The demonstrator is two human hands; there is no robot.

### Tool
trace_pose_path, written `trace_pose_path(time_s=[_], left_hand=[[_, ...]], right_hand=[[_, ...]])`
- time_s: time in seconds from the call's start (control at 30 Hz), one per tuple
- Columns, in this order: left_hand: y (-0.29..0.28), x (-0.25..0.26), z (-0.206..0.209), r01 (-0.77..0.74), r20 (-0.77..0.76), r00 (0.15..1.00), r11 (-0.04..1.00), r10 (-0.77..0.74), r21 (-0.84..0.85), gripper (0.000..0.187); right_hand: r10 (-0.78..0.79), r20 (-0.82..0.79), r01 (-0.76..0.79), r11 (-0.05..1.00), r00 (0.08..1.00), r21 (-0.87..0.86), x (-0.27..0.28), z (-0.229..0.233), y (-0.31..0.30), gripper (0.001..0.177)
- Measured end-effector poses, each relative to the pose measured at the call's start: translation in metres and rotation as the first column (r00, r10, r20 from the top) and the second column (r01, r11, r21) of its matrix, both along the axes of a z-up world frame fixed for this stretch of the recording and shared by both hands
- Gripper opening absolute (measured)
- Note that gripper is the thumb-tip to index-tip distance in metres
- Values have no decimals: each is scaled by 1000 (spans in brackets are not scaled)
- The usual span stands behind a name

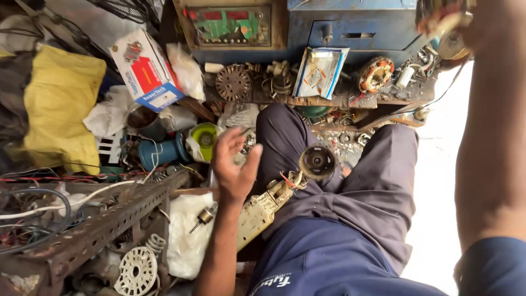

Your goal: Disassembling and repairing the internal components of a fan motor.

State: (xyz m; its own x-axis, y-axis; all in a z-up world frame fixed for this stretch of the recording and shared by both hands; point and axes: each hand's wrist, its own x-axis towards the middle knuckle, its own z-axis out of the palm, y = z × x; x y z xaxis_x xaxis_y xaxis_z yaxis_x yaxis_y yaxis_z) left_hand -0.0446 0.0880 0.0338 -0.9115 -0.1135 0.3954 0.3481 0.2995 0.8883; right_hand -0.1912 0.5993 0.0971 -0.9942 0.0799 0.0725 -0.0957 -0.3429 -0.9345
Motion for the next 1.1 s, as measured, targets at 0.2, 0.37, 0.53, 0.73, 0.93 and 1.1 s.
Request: trace_pose_path(time_s=[0.2, 0.37, 0.53, 0.73, 0.93, 1.1], left_hand=[[93, -35, 25, 351, -206, 917, 936, -341, 11, 93], [146, -33, 41, 375, -315, 855, 911, -412, -174, 122], [141, -19, 9, 449, -142, 885, 894, -444, 2, 125], [107, -14, 8, 486, -224, 868, 852, -444, 193, 112], [74, -17, 30, 527, 58, 759, 664, -649, 531, 108], [99, -11, 9, 735, 205, 586, 621, -784, 272, 123]], right_hand=[[123, 108, -95, 968, 986, -232, 69, -76, -32, 25], [167, 254, -66, 929, 953, -364, 127, -21, -158, 47], [174, 353, -28, 924, 919, -382, 150, -32, -191, 55], [170, 307, -71, 948, 936, -309, 157, -94, -188, 57], [178, 582, 38, 940, 794, -339, 194, -203, -218, 45], [291, 426, 57, 768, 857, -638, 184, -216, -234, 42]])
